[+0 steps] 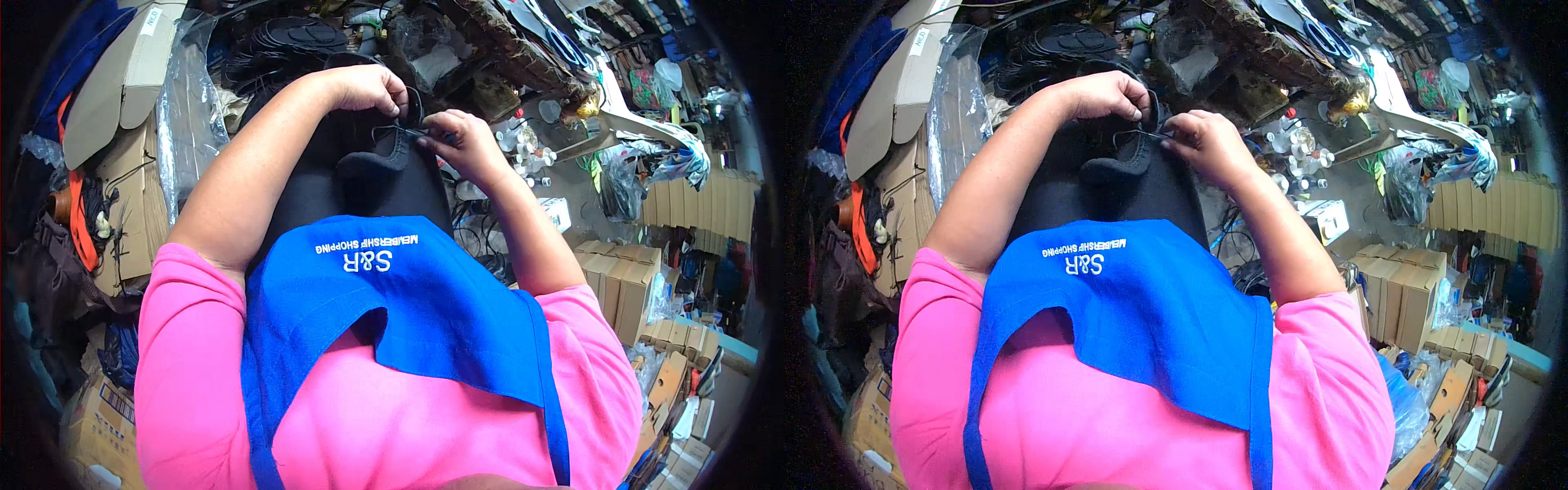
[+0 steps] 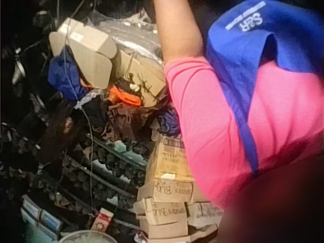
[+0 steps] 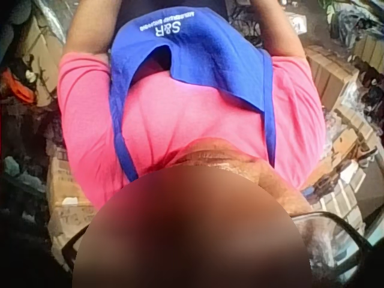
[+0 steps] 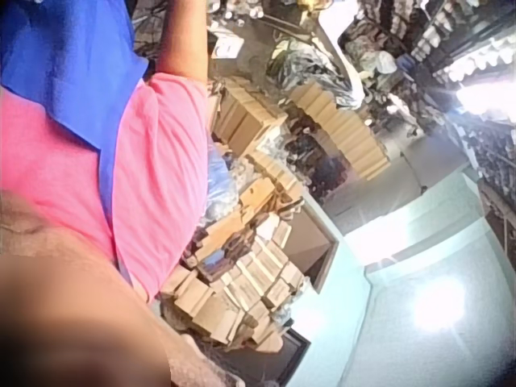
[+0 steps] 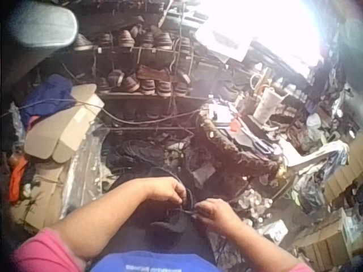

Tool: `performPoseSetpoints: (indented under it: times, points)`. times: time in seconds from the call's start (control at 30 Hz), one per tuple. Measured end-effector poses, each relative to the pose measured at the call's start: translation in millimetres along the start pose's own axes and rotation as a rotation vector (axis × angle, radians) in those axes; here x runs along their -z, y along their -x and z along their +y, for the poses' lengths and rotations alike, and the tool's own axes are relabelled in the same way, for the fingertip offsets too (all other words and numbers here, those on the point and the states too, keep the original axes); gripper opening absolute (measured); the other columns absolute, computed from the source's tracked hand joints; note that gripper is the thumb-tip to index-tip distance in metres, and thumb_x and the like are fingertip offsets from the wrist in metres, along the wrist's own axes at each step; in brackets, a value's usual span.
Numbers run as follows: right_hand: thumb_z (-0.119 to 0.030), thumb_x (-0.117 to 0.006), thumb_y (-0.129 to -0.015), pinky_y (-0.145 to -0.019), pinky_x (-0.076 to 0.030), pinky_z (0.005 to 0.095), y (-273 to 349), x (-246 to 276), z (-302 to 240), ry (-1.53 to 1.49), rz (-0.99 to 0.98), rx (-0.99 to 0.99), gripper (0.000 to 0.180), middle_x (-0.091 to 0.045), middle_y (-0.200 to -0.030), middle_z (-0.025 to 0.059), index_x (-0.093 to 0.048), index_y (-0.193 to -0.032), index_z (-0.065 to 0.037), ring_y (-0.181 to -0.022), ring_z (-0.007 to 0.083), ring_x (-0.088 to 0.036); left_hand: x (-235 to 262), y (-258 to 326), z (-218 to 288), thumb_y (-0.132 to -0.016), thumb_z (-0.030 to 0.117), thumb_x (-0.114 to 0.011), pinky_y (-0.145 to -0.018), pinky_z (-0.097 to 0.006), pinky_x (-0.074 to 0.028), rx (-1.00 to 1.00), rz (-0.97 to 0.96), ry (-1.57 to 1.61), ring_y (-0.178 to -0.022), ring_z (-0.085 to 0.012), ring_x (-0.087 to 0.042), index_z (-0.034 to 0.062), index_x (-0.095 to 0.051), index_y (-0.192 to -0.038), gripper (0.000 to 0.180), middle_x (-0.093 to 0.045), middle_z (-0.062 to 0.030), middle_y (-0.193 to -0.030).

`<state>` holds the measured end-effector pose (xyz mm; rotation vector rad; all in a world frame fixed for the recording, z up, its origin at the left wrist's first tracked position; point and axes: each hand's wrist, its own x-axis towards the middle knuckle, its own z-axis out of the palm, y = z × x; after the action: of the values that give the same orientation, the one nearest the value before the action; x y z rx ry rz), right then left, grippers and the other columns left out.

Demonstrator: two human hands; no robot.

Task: Threading laces through the eyelets of a black boot.

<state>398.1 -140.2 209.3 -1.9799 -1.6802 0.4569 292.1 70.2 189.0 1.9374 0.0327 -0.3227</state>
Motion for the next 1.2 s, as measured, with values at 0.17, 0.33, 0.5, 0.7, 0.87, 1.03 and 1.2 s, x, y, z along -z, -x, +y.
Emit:
performPoseSetpoints:
  times: [0.17, 0.33, 0.5, 0.7, 0.87, 1.03, 1.2]
  points:
    - [-0.009, -0.07, -0.077, -0.067, -0.048, 0.0333, 3.8, -4.5, 5.4, -0.045, -0.02, 0.004, 0.016, -0.059, -0.082, 0.0111, -0.064, -0.09, -0.003, -0.075, 0.0253, -0.06, -0.6, 0.7, -6.6, -0.077, 0.01, -0.064, -0.081, -0.028, -0.044, -0.017, -0.005, 0.029, -0.08, -0.0112, -0.057, 0.0031, -0.067, -0.09, 0.015, -0.065, -0.0008, -0.081]
    - [-0.008, -0.068, -0.08, -0.066, -0.047, 0.0319, 7.1, 4.5, 6.7, -0.066, -0.058, -0.039, 0.013, -0.057, -0.08, 0.01, -0.062, -0.088, -0.001, -0.073, 0.0219, -0.058, -2.0, 0.9, -5.3, -0.077, 0.009, -0.064, -0.083, -0.028, -0.044, -0.024, 0.0, 0.024, -0.084, -0.0117, -0.057, 0.003, -0.067, -0.092, 0.016, -0.066, -0.0016, -0.085]
    - [-0.009, -0.067, -0.079, -0.069, -0.049, 0.0358, 8.9, 10.5, 12.0, -0.126, -0.125, -0.227, 0.012, -0.059, -0.081, 0.0128, -0.063, -0.089, -0.003, -0.078, 0.0284, -0.061, -3.6, 0.6, -9.6, -0.077, 0.009, -0.063, -0.084, -0.028, -0.044, -0.033, 0.007, 0.049, -0.085, -0.0118, -0.058, 0.0028, -0.067, -0.092, 0.016, -0.066, -0.0017, -0.086]
    - [-0.01, -0.066, -0.08, -0.069, -0.049, 0.0343, 20.6, 19.3, 36.5, 0.102, 0.034, -0.196, 0.011, -0.058, -0.087, 0.012, -0.064, -0.089, -0.003, -0.079, 0.026, -0.061, -3.0, -0.7, -13.0, -0.077, 0.01, -0.063, -0.083, -0.028, -0.044, -0.017, 0.006, 0.08, -0.083, -0.0114, -0.057, 0.0024, -0.067, -0.091, 0.015, -0.066, -0.0016, -0.085]
    - [-0.007, -0.066, -0.081, -0.074, -0.049, 0.0327, 15.6, 15.7, 24.6, -0.017, 0.115, -0.176, 0.012, -0.059, -0.088, 0.0106, -0.064, -0.092, -0.004, -0.084, 0.0233, -0.061, -3.7, -2.7, -17.6, -0.076, 0.013, -0.064, -0.08, -0.027, -0.044, -0.036, 0.002, 0.13, -0.08, -0.0107, -0.056, 0.0022, -0.067, -0.089, 0.016, -0.064, -0.0008, -0.083]
    - [-0.005, -0.061, -0.086, -0.082, -0.045, 0.0269, 16.9, 9.1, 30.7, -0.249, -0.054, -0.237, 0.022, -0.06, -0.098, 0.0052, -0.063, -0.108, -0.004, -0.094, 0.0136, -0.057, -6.4, 1.8, -11.0, -0.075, 0.038, -0.068, -0.07, -0.026, -0.043, 0.019, 0.048, 0.087, -0.073, -0.0098, -0.053, 0.0042, -0.07, -0.091, 0.037, -0.063, -0.0006, -0.079]
    - [-0.014, -0.058, -0.088, -0.079, -0.045, 0.0257, 37.4, 20.4, 69.8, -0.615, 0.019, -0.444, 0.023, -0.062, -0.094, -0.001, -0.063, -0.11, -0.006, -0.089, 0.0105, -0.056, -8.3, 8.1, 12.0, -0.071, 0.055, -0.067, -0.069, -0.029, -0.043, 0.207, 0.115, 0.14, -0.073, -0.0126, -0.054, 0.0048, -0.07, -0.089, 0.053, -0.063, -0.0019, -0.078]
